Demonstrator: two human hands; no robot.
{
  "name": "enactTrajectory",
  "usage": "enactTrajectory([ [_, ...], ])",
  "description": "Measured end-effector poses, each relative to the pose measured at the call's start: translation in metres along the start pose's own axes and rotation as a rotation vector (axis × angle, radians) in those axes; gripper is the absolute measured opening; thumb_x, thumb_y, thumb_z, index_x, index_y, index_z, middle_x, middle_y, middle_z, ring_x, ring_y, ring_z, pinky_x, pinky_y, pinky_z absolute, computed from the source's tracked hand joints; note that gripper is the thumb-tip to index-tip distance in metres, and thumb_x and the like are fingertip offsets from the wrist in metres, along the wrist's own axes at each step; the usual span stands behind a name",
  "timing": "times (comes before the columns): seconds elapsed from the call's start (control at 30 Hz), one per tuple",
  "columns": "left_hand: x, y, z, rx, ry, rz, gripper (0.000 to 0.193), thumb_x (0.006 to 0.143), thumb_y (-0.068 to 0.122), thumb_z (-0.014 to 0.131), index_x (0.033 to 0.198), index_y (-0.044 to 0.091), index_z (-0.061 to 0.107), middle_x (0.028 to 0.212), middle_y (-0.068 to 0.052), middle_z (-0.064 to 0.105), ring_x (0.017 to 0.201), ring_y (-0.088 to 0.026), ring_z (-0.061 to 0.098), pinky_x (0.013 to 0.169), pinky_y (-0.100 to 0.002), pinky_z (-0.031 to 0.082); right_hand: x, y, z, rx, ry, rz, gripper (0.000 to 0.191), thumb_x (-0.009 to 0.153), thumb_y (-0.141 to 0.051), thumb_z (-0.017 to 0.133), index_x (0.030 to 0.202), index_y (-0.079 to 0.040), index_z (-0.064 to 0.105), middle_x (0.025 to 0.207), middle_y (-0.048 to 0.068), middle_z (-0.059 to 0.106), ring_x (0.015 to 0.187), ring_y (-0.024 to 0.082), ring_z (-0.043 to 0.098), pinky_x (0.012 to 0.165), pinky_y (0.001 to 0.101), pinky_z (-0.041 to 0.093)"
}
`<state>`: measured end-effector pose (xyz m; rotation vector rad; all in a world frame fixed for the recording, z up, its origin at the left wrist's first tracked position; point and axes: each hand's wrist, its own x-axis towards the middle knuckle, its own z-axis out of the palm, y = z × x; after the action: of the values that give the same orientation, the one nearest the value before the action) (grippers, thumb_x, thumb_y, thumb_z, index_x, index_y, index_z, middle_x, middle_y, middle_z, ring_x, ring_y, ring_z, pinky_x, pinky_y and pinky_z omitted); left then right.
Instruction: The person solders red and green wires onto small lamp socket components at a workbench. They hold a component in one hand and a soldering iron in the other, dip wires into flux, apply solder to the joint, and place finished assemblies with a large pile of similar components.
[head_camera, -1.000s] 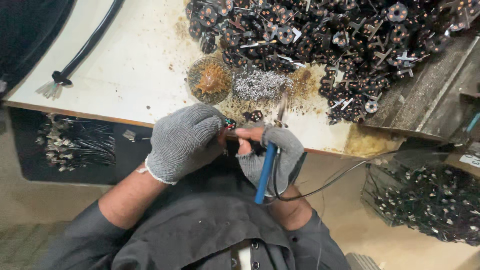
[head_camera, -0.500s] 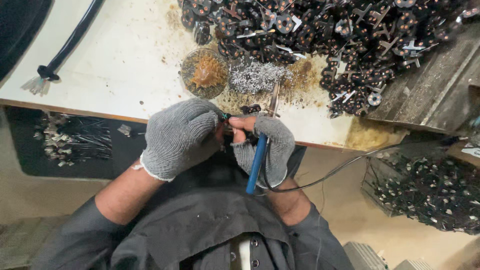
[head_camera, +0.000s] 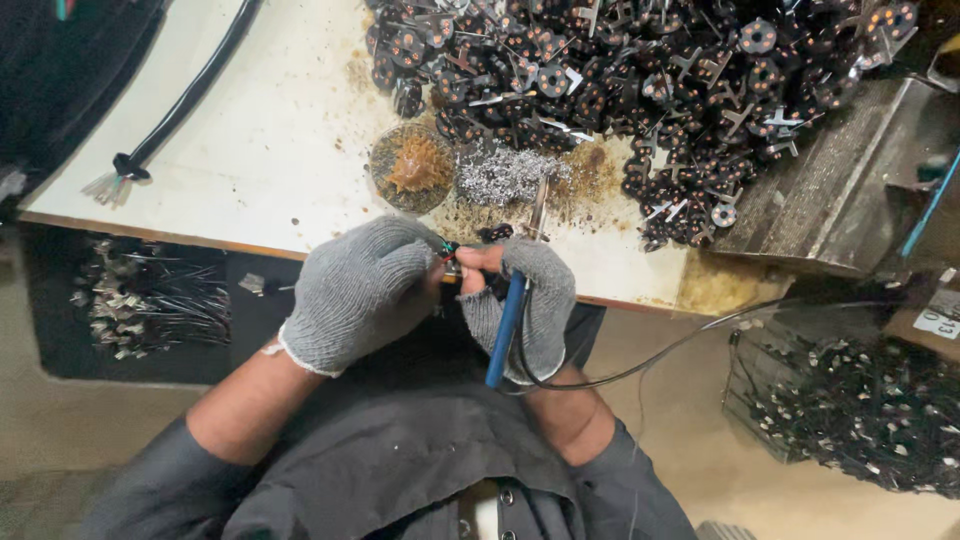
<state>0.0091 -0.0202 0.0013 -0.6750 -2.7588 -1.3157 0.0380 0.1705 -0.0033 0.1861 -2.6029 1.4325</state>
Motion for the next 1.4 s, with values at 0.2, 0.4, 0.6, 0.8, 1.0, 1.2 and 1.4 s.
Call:
enactTrajectory([
  [0.2, -0.029, 0.008, -0.042, -0.032, -0.244, -0.354, 0.054, 0.074, 0.02, 0.08, 0.126, 0.009, 0.067, 0.101, -0.015, 0.068, 0.081, -0.036, 0.068, 0.066, -0.043, 0.053, -0.003, 0.003, 0.001, 0.009, 0.022, -0.07, 0.019, 0.089, -0.001, 0.079, 0.101, -0.005, 0.065, 0.095, 0.008, 0.073, 0.087, 0.024, 0.073, 0.081, 0.0348, 0.057],
  [0.4, -0.032, -0.001, -0.081, -0.011, -0.473, -0.355, 0.026, 0.08, 0.025, 0.076, 0.104, 0.016, 0.074, 0.091, -0.01, 0.072, 0.082, -0.035, 0.071, 0.068, -0.045, 0.056, -0.006, -0.004, -0.009, 0.122, 0.011, 0.031, 0.013, 0.092, -0.004, 0.077, 0.103, -0.003, 0.071, 0.097, 0.009, 0.075, 0.09, 0.022, 0.075, 0.084, 0.032, 0.059],
  [0.6, 0.038, 0.041, -0.11, 0.243, -0.235, -0.172, 0.017, 0.082, 0.027, 0.074, 0.096, 0.018, 0.077, 0.087, -0.006, 0.071, 0.076, -0.029, 0.071, 0.063, -0.043, 0.052, -0.016, -0.019, -0.035, 0.135, 0.06, 0.176, 0.012, 0.092, -0.006, 0.076, 0.103, -0.002, 0.077, 0.093, 0.011, 0.078, 0.087, 0.018, 0.075, 0.081, 0.0295, 0.058],
  [0.8, 0.144, 0.052, -0.114, 0.742, 0.166, 0.468, 0.028, 0.089, 0.032, 0.082, 0.109, 0.014, 0.075, 0.096, -0.004, 0.069, 0.081, -0.023, 0.069, 0.063, -0.036, 0.051, -0.031, 0.011, -0.003, 0.433, 0.22, -0.144, 0.05, 0.106, -0.003, 0.074, 0.134, -0.01, 0.034, 0.115, 0.011, 0.073, 0.107, 0.021, 0.074, 0.095, 0.032, 0.061],
  [1.0, 0.098, 0.078, -0.057, 0.072, -0.255, 0.632, 0.013, 0.093, 0.033, 0.079, 0.09, 0.024, 0.07, 0.081, -0.003, 0.066, 0.065, -0.031, 0.063, 0.05, -0.047, 0.045, -0.032, 0.023, -0.026, 0.081, 0.31, -0.047, 0.047, 0.088, -0.007, 0.078, 0.119, -0.01, 0.043, 0.111, 0.012, 0.06, 0.106, 0.016, 0.064, 0.092, 0.0296, 0.054],
  [1.2, 0.055, 0.077, -0.02, -0.484, -0.482, 0.709, 0.02, 0.089, 0.026, 0.074, 0.101, 0.013, 0.066, 0.087, -0.005, 0.064, 0.073, -0.029, 0.066, 0.056, -0.045, 0.047, 0.013, 0.016, -0.056, -0.315, -0.089, -0.28, 0.015, 0.084, -0.002, 0.073, 0.091, -0.011, 0.063, 0.114, 0.007, 0.079, 0.122, 0.035, 0.066, 0.1, 0.0386, 0.054],
  [1.4, 0.041, 0.015, -0.048, 0.049, -0.003, 0.141, 0.021, 0.083, 0.032, 0.084, 0.087, 0.02, 0.067, 0.081, -0.002, 0.064, 0.07, -0.028, 0.064, 0.059, -0.043, 0.048, 0.026, 0.005, -0.05, -0.398, -0.181, -0.272, 0.027, 0.074, -0.003, 0.076, 0.099, -0.013, 0.073, 0.114, 0.01, 0.078, 0.112, 0.037, 0.066, 0.095, 0.0445, 0.053],
])
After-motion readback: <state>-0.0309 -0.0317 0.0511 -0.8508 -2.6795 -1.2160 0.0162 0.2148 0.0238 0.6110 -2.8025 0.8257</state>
